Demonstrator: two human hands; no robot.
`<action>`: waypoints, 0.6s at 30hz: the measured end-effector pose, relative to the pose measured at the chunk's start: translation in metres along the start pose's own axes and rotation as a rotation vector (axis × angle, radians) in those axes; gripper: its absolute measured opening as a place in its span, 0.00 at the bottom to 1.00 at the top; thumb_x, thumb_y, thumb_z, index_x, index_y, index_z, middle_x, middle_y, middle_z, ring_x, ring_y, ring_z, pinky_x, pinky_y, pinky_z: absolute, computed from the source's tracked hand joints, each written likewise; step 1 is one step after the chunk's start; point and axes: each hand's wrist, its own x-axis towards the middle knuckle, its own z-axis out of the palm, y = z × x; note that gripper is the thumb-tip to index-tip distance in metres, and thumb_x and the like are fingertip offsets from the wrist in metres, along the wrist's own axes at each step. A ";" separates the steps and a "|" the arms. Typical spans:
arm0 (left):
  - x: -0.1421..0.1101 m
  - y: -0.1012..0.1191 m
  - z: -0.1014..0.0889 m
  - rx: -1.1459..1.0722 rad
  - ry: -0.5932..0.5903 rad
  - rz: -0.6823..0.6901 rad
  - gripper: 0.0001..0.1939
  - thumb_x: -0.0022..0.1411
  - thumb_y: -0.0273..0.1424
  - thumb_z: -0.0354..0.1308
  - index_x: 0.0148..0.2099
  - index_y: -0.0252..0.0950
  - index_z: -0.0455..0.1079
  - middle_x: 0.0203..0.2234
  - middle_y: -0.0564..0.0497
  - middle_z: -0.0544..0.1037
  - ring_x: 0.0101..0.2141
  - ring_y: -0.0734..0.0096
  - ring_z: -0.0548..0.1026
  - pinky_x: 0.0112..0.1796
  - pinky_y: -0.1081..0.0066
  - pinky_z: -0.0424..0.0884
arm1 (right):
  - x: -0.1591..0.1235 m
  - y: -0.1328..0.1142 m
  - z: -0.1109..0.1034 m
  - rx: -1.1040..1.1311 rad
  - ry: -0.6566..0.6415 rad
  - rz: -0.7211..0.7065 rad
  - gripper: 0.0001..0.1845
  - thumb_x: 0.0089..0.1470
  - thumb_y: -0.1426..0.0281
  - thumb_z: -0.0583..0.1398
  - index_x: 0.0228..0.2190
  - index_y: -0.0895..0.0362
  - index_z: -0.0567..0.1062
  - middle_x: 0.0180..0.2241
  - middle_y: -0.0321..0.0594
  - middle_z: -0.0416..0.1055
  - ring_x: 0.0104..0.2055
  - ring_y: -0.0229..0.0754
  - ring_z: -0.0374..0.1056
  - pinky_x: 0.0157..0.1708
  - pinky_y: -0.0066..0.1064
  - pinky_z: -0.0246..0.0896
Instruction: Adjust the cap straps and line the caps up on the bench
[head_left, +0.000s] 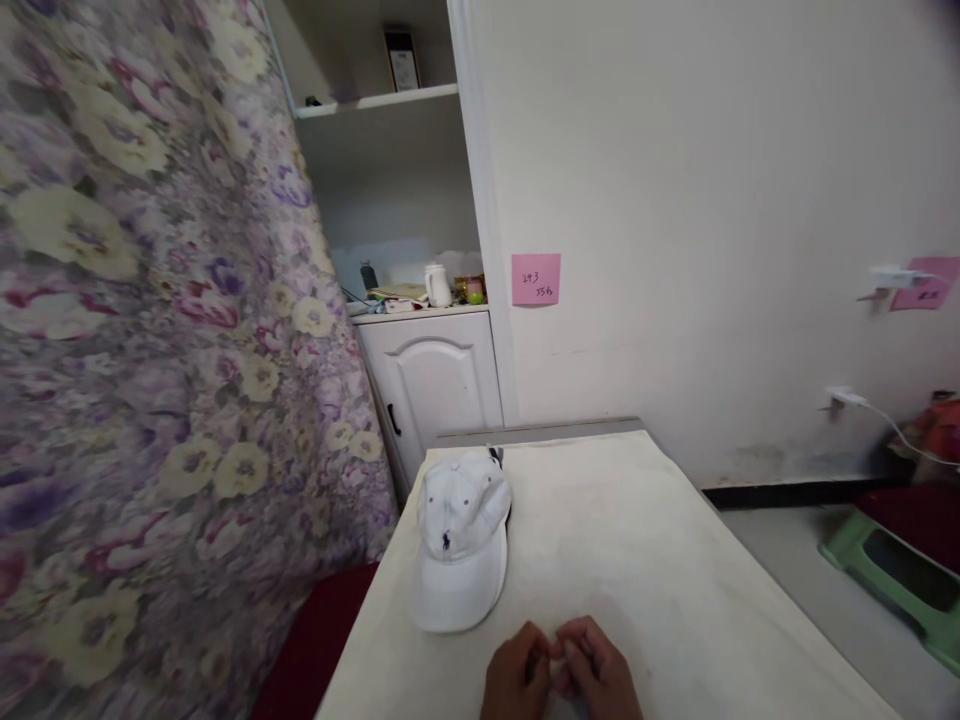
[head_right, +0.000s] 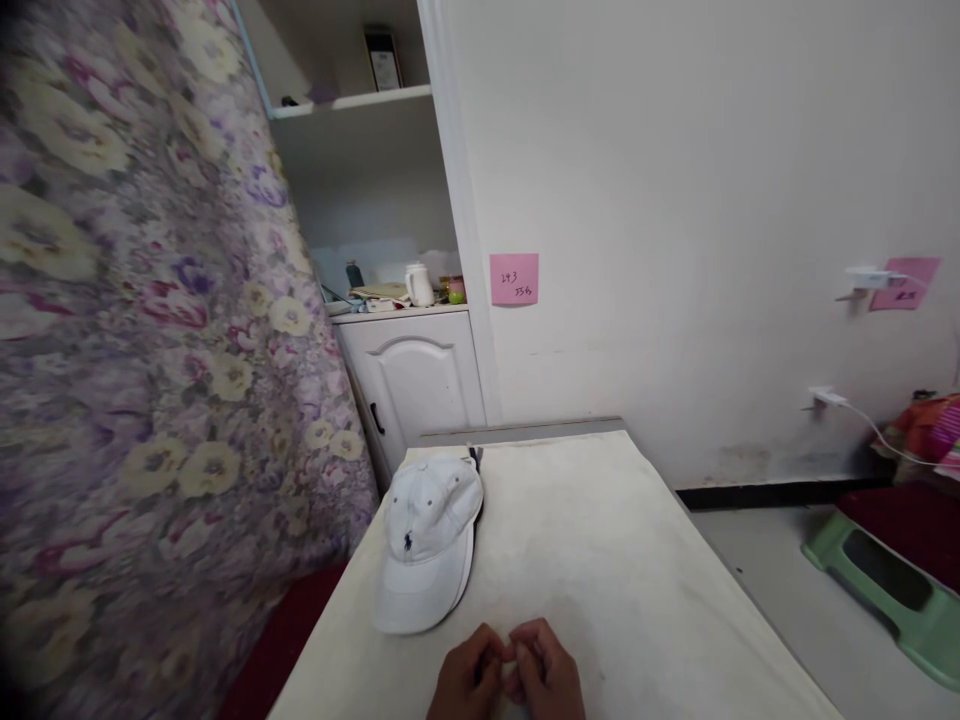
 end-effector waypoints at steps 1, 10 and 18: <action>0.000 0.000 -0.001 -0.004 -0.004 0.008 0.09 0.60 0.33 0.51 0.31 0.39 0.71 0.23 0.54 0.75 0.28 0.66 0.70 0.33 0.70 0.64 | 0.000 0.000 0.000 0.000 -0.001 0.001 0.26 0.49 0.43 0.61 0.28 0.54 0.73 0.24 0.36 0.74 0.19 0.38 0.64 0.20 0.29 0.57; -0.002 0.002 -0.004 -0.016 -0.017 0.053 0.15 0.64 0.39 0.49 0.30 0.39 0.72 0.24 0.52 0.76 0.30 0.65 0.72 0.35 0.69 0.66 | 0.001 0.000 0.001 0.002 -0.004 0.013 0.26 0.49 0.42 0.61 0.25 0.54 0.71 0.16 0.31 0.67 0.17 0.38 0.61 0.21 0.29 0.56; -0.002 -0.005 0.009 -0.023 -0.012 0.009 0.25 0.63 0.52 0.47 0.25 0.40 0.66 0.20 0.52 0.72 0.25 0.67 0.69 0.30 0.70 0.65 | -0.002 -0.003 0.000 0.001 0.037 0.019 0.27 0.48 0.41 0.62 0.27 0.54 0.73 0.16 0.32 0.68 0.18 0.40 0.62 0.21 0.30 0.58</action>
